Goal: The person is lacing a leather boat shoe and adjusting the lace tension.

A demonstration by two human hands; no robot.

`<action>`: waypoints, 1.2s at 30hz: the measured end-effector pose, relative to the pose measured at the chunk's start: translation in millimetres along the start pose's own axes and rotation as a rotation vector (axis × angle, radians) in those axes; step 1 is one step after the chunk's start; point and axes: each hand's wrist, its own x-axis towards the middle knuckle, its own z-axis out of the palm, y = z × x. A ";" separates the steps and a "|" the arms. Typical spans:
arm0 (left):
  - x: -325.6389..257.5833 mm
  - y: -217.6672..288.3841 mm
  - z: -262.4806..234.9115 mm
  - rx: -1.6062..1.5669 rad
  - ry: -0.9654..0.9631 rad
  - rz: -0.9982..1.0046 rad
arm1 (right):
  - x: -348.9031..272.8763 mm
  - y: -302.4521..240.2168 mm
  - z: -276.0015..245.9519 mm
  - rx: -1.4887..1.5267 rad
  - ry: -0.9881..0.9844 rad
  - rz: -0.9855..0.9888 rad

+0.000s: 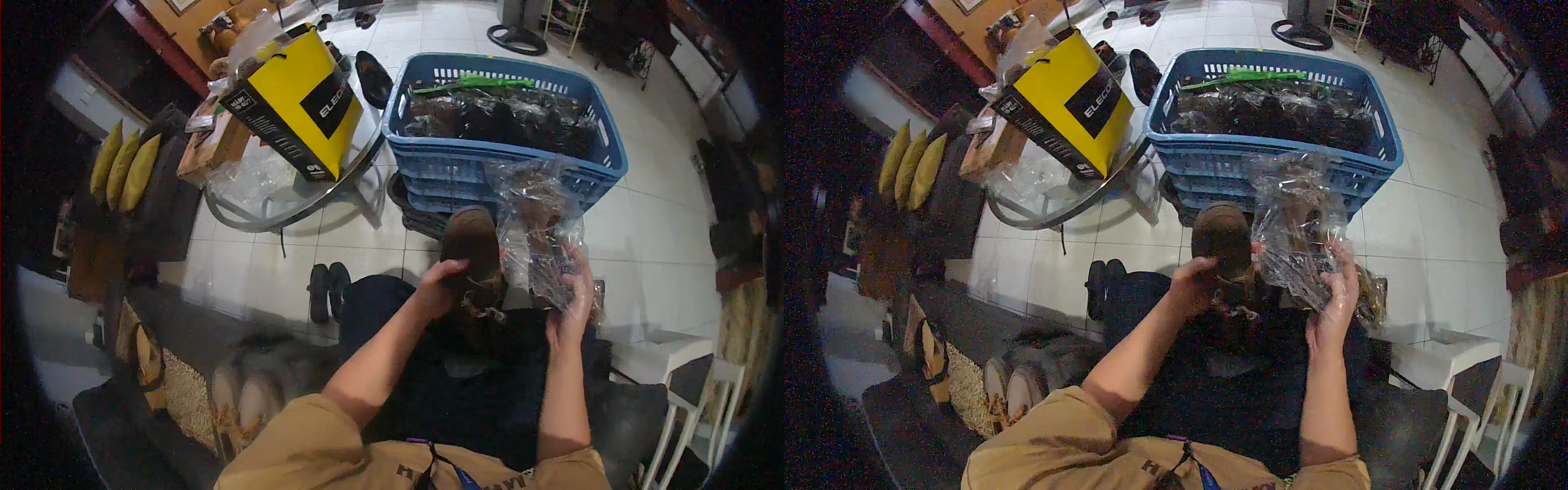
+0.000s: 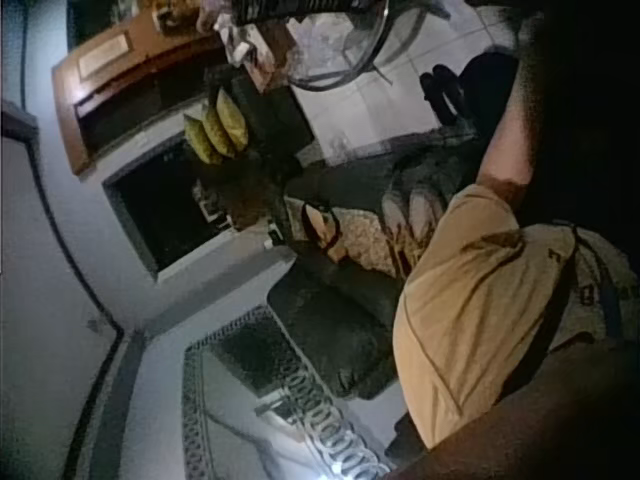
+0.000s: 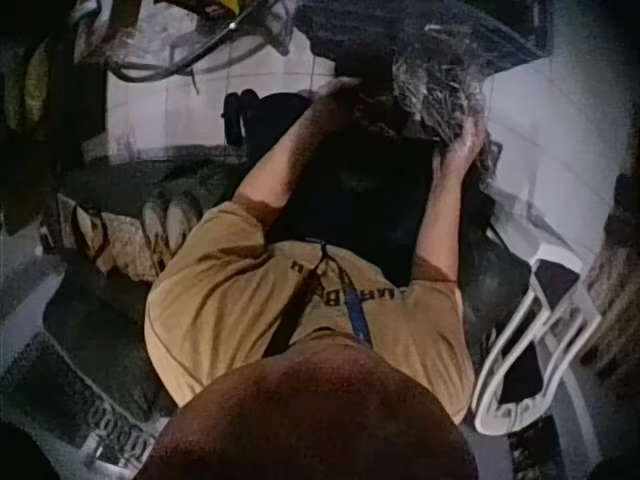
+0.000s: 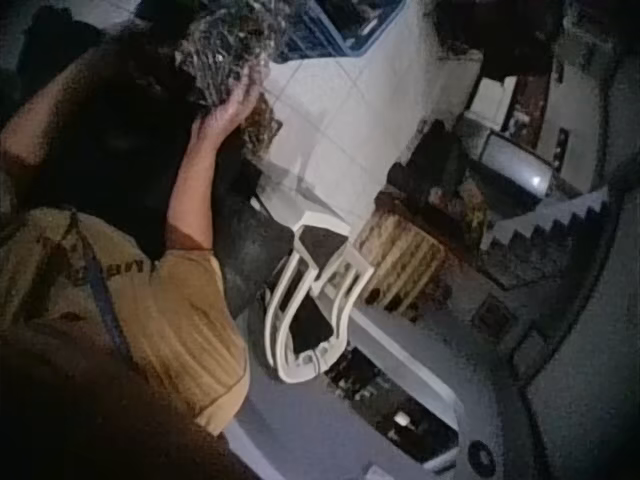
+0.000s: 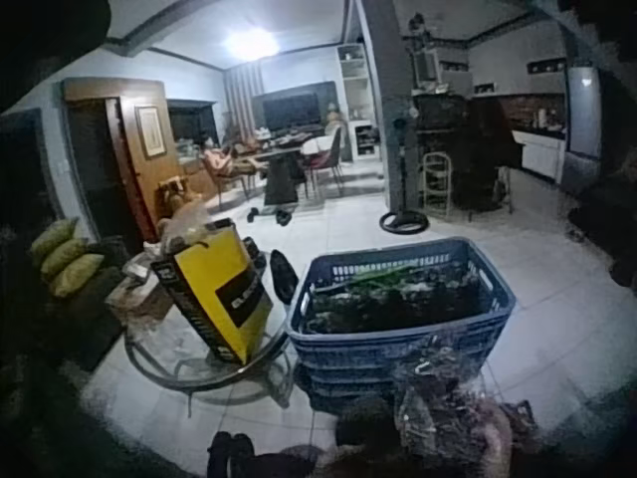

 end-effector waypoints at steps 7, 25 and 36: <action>-8.1 8.3 20.7 -0.003 -0.094 -0.082 | -17.5 -21.4 -33.4 -0.022 0.072 -0.046; -36.7 -19.0 78.0 0.309 -0.175 -0.646 | -203.9 -50.6 -138.0 -1.099 -0.040 -0.267; -42.3 -26.1 76.0 0.273 -0.265 -0.606 | -209.4 -16.8 -152.1 -1.053 -0.109 -0.583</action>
